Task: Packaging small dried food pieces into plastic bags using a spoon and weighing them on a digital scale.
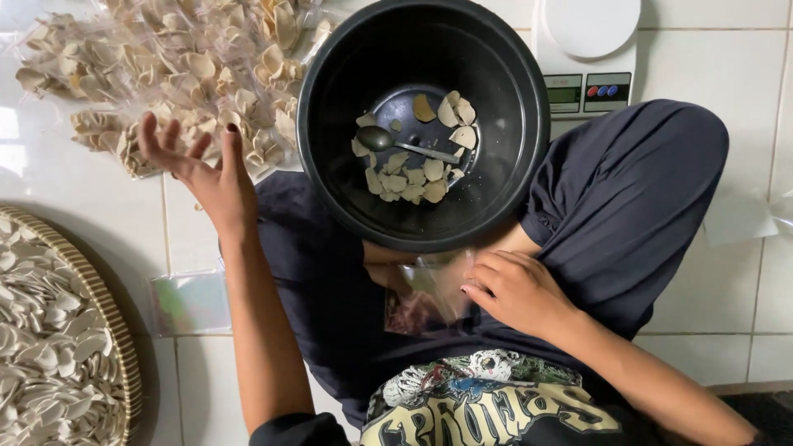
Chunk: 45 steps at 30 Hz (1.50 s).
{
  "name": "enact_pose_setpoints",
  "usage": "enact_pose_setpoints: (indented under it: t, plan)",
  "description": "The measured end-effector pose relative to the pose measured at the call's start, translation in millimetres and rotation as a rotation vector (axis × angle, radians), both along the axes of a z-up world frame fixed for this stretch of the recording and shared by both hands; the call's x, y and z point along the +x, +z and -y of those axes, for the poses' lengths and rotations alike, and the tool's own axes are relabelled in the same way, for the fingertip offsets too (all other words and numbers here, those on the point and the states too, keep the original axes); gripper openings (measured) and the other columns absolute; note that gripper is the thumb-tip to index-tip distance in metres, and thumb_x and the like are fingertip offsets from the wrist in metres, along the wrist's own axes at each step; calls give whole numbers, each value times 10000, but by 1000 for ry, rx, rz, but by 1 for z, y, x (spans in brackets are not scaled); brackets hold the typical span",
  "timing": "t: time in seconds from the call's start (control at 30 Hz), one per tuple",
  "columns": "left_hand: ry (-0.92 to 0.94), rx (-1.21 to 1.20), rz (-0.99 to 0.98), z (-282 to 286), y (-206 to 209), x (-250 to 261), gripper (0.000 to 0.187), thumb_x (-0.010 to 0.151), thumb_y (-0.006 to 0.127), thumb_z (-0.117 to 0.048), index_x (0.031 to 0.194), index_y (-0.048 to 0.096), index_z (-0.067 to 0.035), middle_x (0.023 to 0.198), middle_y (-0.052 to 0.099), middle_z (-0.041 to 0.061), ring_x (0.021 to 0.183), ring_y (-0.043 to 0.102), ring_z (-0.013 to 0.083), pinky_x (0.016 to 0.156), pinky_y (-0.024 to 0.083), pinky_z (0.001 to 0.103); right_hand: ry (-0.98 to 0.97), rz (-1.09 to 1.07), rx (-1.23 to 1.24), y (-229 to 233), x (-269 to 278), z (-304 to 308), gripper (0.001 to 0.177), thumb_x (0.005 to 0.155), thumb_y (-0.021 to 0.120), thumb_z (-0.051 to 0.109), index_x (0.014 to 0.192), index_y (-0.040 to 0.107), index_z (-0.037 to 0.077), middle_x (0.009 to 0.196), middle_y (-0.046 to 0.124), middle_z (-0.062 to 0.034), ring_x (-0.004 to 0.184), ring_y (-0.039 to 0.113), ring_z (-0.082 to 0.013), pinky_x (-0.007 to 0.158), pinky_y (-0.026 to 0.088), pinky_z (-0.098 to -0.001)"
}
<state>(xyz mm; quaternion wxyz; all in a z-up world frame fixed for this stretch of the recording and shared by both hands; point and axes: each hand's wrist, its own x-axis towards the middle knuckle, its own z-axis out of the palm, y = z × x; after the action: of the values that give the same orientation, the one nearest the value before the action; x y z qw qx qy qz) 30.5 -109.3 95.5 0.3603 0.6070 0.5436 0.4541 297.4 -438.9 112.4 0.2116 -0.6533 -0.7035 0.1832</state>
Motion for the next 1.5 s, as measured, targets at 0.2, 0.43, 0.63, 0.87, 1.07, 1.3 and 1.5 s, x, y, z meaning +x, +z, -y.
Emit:
enact_pose_setpoints:
  t: [0.2,0.43,0.63,0.87,1.07,1.3,1.5]
  plan:
    - [-135,63,161,76,30,46,599,1052,712,-139,1478,294,-196,1401,439,203,1195,556,374,929,560,501,-54,-61,107,6,-12,-2,271,974,699,298,837,671,66,776,625,-59,698,640,-283,665,516,-365]
    - [-143,45,172,128,27,52,496,999,704,-138,1411,430,-100,1362,489,143,1161,586,344,896,559,456,-92,167,88,-42,-15,21,219,961,670,323,796,682,179,785,551,23,751,606,-202,697,486,-344]
    - [-232,-20,153,149,38,41,432,988,686,-96,1366,482,-55,1319,516,151,1143,618,353,880,564,440,-165,-19,-63,-6,-9,18,64,858,756,251,811,742,209,882,600,37,855,642,-197,734,533,-329]
    - [-673,-322,436,173,56,41,671,886,690,-388,1443,497,-69,1441,562,145,1344,521,304,1038,433,428,-210,-789,-333,41,-1,-3,34,791,785,141,795,758,121,990,723,4,916,679,-136,818,565,-315]
    - [-893,-448,593,196,46,53,1052,741,824,-566,1543,403,-31,1586,429,168,1440,404,297,1118,368,432,-244,-1379,-549,38,-10,-5,54,876,663,33,902,684,-9,716,686,-99,646,667,-151,605,568,-310]
    - [-883,-762,876,219,26,67,865,840,781,-303,1534,389,33,1172,685,221,965,710,209,810,565,295,-319,-1513,-597,116,-17,-28,285,834,695,100,1025,732,-109,602,652,-136,500,653,-163,429,552,-284]
    - [-554,-741,926,229,1,60,553,839,746,42,1354,551,91,822,638,102,656,644,116,597,538,184,-716,-1529,-527,57,-12,-5,438,993,516,330,1110,732,-32,707,651,-107,582,689,-209,477,572,-296]
